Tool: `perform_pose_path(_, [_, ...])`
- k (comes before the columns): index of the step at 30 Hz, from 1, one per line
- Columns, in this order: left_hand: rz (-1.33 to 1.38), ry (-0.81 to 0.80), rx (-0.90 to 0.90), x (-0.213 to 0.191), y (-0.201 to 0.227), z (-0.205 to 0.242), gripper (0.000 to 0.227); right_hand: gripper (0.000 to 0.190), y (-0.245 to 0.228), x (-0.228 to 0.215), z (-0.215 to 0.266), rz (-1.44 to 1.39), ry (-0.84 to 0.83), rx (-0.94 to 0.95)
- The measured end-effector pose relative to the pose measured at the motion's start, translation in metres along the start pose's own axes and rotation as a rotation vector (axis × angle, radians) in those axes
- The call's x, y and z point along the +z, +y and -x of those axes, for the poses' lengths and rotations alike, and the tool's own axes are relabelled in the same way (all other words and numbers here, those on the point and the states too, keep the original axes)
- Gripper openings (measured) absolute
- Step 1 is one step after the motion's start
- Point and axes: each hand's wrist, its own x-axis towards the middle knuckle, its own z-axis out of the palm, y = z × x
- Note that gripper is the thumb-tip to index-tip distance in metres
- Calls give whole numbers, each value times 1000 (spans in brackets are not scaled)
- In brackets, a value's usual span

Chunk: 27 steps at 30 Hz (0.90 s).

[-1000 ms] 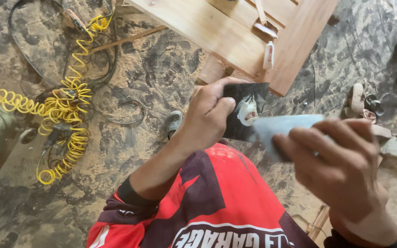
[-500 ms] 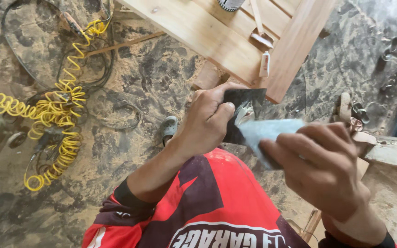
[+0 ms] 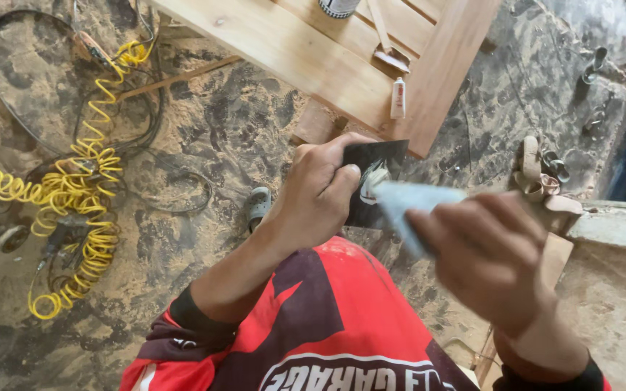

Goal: The person mixes a white filler with a dark powder on a card using a putty knife. They then apply the mixture to the joints and grooves of a wooden panel, smoothing it into the crevices.

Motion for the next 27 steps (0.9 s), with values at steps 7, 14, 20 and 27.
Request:
perform_pose_path(7, [-61, 21, -60, 11, -5, 2, 28, 3, -2, -10, -3, 53, -120, 113])
perform_pose_path(14, [-90, 24, -52, 12, -8, 1, 27, 4, 2, -7, -1, -16, -104, 166])
perform_pose_path(20, [-130, 31, -32, 19, -8, 1, 26, 6, 5, -10, 8, -91, -117, 163])
perform_pose_path(27, [-110, 8, -84, 24, -7, 7, 26, 10, 5, -6, 20, -158, -86, 73])
